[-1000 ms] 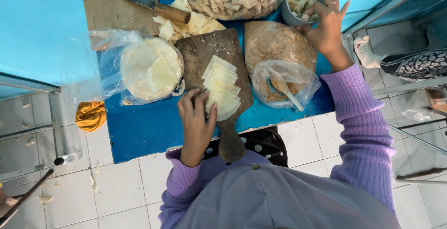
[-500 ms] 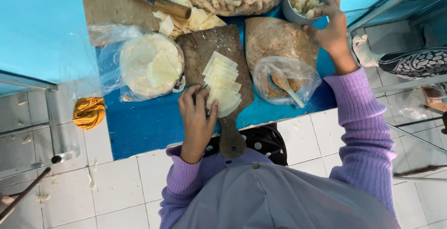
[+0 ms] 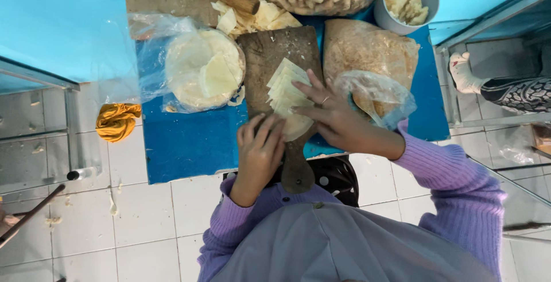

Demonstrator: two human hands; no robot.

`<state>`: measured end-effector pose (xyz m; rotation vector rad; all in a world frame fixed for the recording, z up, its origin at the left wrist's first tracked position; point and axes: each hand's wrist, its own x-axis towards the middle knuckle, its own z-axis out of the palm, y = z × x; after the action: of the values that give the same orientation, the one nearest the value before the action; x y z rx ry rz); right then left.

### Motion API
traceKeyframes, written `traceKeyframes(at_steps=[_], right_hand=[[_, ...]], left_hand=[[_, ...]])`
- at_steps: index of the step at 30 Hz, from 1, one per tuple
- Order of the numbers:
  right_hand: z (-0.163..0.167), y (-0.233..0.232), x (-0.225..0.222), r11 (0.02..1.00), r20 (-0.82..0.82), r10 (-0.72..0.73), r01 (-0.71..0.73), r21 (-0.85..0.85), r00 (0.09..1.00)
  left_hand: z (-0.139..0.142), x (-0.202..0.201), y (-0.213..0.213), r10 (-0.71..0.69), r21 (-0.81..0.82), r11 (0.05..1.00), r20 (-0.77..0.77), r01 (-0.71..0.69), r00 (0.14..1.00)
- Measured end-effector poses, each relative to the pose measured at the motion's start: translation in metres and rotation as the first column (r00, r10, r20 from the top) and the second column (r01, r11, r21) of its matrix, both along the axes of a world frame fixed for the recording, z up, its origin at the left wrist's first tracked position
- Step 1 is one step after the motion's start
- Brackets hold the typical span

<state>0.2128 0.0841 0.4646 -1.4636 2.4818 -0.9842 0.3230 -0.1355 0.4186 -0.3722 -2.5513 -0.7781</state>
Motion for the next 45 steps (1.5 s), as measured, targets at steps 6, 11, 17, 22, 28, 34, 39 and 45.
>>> traceKeyframes(at_steps=[6,11,17,22,28,34,39,45], right_hand=[[-0.028,-0.008,0.015,0.961,-0.313,-0.061,0.141,0.237,0.948],[-0.042,-0.008,0.021,0.852,-0.843,0.077,0.404,0.333,0.532],[-0.033,0.006,0.009,0.818,-0.871,0.049,0.481,0.316,0.489],[-0.027,0.013,0.009,0.886,-0.651,0.092,0.236,0.399,0.753],[-0.03,0.007,0.002,0.843,-0.747,0.193,0.283,0.458,0.636],[-0.028,0.001,-0.005,0.764,-0.865,0.31,0.438,0.473,0.395],[-0.028,-0.002,-0.02,0.809,-0.815,0.227,0.363,0.462,0.533],[-0.024,-0.006,-0.028,0.812,-0.832,0.22,0.377,0.446,0.51]], left_hand=[[0.003,0.0,0.004,0.022,-0.078,0.997,0.005,-0.022,1.0],[0.002,0.001,0.004,0.03,-0.084,0.996,0.013,-0.029,0.999],[0.003,0.001,0.003,0.017,-0.072,0.997,0.021,-0.016,1.0],[0.003,0.001,0.003,0.012,-0.075,0.997,0.015,-0.011,1.0],[0.002,0.001,0.004,0.027,-0.071,0.997,0.018,-0.026,0.999],[0.002,0.001,0.004,0.025,-0.077,0.997,0.026,-0.023,0.999],[0.003,0.001,0.004,0.03,-0.077,0.997,0.023,-0.028,0.999],[0.002,0.001,0.004,0.027,-0.078,0.997,0.027,-0.025,0.999]])
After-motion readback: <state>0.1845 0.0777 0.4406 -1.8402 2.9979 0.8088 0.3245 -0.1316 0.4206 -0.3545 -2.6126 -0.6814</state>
